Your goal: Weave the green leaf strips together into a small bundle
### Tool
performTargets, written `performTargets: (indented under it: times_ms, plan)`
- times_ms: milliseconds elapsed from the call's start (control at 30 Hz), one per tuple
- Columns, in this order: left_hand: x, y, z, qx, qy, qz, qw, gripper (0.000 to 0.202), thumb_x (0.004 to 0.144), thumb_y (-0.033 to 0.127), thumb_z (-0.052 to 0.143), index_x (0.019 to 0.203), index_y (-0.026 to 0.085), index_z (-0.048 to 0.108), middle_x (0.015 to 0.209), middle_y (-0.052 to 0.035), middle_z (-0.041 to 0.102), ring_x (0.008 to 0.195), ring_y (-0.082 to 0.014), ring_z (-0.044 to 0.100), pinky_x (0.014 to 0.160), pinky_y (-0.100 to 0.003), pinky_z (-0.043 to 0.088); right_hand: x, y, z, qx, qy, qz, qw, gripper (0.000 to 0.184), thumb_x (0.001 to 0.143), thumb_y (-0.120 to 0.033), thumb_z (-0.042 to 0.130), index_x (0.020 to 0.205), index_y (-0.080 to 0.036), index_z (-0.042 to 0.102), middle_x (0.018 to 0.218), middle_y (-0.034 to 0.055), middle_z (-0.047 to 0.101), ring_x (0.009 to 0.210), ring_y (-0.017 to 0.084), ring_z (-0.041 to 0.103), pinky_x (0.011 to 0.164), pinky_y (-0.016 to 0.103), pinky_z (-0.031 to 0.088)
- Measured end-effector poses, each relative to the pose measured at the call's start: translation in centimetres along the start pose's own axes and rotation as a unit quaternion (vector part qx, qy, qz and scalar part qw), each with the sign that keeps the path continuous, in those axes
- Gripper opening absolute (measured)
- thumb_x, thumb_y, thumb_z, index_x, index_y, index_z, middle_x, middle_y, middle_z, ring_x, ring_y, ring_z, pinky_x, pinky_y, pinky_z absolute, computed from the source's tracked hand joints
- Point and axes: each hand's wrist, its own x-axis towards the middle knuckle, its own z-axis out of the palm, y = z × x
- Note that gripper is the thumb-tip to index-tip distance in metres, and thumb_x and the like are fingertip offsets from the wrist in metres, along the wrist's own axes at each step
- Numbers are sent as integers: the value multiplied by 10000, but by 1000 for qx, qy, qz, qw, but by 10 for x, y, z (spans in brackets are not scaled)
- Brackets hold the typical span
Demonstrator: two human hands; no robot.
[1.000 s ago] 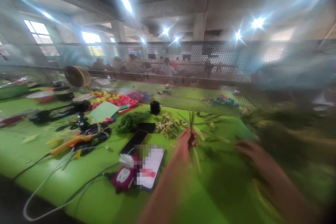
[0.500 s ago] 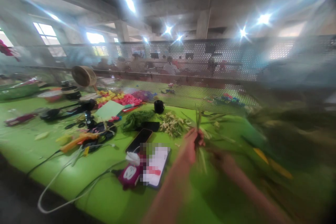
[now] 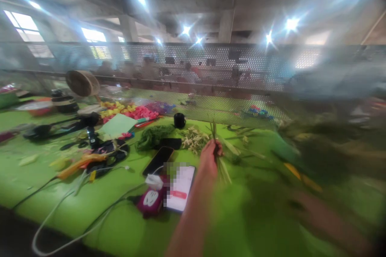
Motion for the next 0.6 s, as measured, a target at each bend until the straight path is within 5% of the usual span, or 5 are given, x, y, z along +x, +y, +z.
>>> performTargets:
  times_ms: [133, 300, 467, 600]
  plan:
    - [-2, -1, 3, -2, 0, -5, 1000, 157, 756, 276, 642, 753, 145, 557, 648, 23, 506, 482, -51, 378, 530, -221, 355, 33, 0, 22, 32, -10, -19, 999, 230, 820, -354, 493, 867, -260, 697, 1179, 61, 665, 1083, 283, 601, 928, 406, 464]
    - [-2, 2, 2, -2, 1, -3, 1000, 205, 721, 302, 674, 754, 141, 552, 642, 27, 502, 485, -50, 378, 525, -217, 352, 51, -25, 63, 88, -55, -71, 992, 399, 860, -349, 424, 1181, -207, 614, 1318, 72, 577, 1189, 247, 540, 1035, 420, 383]
    - [-3, 3, 3, -12, 4, -6, 1000, 187, 736, 289, 660, 745, 145, 541, 646, 22, 504, 494, -49, 381, 527, -209, 341, 10, -46, 53, 116, -170, -77, 976, 377, 868, -441, 460, 1175, -315, 638, 1250, 31, 631, 1139, 265, 579, 1003, 448, 417]
    - [-3, 1, 3, -3, 0, -13, 1000, 175, 760, 295, 642, 753, 145, 552, 650, 16, 507, 500, -54, 393, 528, -207, 346, 38, -51, 53, 80, -101, -106, 986, 405, 890, -422, 419, 1226, -293, 605, 1313, 54, 580, 1173, 266, 549, 1019, 469, 394]
